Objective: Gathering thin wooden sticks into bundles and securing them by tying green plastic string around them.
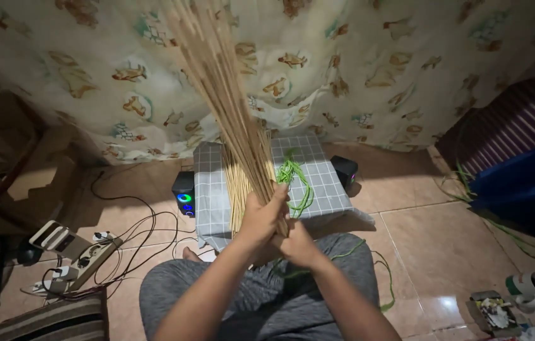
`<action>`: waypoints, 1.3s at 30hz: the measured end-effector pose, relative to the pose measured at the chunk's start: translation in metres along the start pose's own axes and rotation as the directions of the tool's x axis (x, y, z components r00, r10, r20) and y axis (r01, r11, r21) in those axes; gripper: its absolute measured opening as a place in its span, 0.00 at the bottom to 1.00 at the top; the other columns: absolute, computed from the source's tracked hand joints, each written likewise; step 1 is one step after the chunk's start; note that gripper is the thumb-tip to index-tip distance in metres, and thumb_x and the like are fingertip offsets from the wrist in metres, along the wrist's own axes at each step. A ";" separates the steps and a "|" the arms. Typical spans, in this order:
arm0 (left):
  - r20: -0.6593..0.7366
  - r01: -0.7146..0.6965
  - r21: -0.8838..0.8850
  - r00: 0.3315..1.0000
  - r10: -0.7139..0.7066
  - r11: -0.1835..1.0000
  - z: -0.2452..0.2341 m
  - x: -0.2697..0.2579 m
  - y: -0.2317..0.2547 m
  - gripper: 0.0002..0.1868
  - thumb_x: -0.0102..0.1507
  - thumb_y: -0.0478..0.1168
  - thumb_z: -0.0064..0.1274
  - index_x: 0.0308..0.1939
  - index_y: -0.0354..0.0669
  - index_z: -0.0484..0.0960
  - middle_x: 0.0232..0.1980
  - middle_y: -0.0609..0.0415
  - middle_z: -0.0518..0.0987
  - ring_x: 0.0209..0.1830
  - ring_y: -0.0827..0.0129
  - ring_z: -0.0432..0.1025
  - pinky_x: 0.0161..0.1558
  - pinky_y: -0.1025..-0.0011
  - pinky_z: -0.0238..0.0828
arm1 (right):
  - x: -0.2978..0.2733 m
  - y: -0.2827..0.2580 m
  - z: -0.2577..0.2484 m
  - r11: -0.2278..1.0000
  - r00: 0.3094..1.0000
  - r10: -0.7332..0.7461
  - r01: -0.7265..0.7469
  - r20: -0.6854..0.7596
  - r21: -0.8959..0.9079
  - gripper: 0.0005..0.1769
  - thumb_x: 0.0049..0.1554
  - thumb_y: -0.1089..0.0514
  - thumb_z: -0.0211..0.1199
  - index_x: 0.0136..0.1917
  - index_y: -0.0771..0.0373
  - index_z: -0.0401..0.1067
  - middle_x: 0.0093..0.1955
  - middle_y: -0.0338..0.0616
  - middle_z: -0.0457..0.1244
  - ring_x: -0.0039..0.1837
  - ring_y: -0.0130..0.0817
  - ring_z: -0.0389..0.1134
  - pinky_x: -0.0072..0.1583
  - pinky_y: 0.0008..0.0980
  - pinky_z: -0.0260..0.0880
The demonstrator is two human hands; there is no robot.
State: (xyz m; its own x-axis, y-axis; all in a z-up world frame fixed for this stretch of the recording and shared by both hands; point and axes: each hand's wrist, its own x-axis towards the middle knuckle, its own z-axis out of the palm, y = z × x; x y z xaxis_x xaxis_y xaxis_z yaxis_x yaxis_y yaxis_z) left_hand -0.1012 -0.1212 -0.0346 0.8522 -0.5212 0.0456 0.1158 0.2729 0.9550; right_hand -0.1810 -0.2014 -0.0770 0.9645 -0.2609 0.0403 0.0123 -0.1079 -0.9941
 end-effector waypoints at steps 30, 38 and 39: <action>0.512 -0.581 0.812 0.752 -0.416 -0.050 -0.006 0.010 0.136 0.14 0.64 0.41 0.49 0.48 0.37 0.82 0.38 0.36 0.84 0.41 0.38 0.81 0.41 0.46 0.80 | 0.023 -0.011 -0.105 0.952 0.915 -0.188 0.260 -0.358 0.165 0.18 0.56 0.68 0.65 0.61 0.70 0.74 0.47 0.57 0.72 0.45 0.35 0.73 0.47 0.32 0.77; 0.582 -0.623 0.782 0.746 -0.323 -0.030 -0.008 0.013 0.126 0.20 0.63 0.37 0.49 0.59 0.32 0.74 0.37 0.32 0.83 0.37 0.40 0.81 0.37 0.49 0.81 | 0.052 0.019 -0.058 0.702 0.910 -0.242 0.404 -0.338 0.586 0.22 0.53 0.56 0.69 0.56 0.62 0.63 0.49 0.60 0.71 0.46 0.38 0.74 0.44 0.30 0.78; 0.581 -0.622 0.783 0.739 -0.342 -0.013 -0.006 0.014 0.129 0.21 0.63 0.37 0.50 0.59 0.30 0.73 0.37 0.32 0.83 0.37 0.40 0.81 0.37 0.49 0.81 | 0.064 0.041 -0.060 0.640 0.908 -0.286 0.418 -0.305 0.644 0.30 0.47 0.52 0.76 0.55 0.65 0.65 0.50 0.61 0.70 0.49 0.43 0.74 0.47 0.33 0.78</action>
State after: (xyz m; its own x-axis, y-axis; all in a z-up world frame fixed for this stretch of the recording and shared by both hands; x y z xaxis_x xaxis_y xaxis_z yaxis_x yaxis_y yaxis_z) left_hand -0.0711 -0.0881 0.0871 0.2940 -0.9479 -0.1228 -0.9308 -0.3131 0.1884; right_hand -0.1344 -0.2802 -0.1087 0.7921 -0.4989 0.3516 0.5811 0.4401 -0.6846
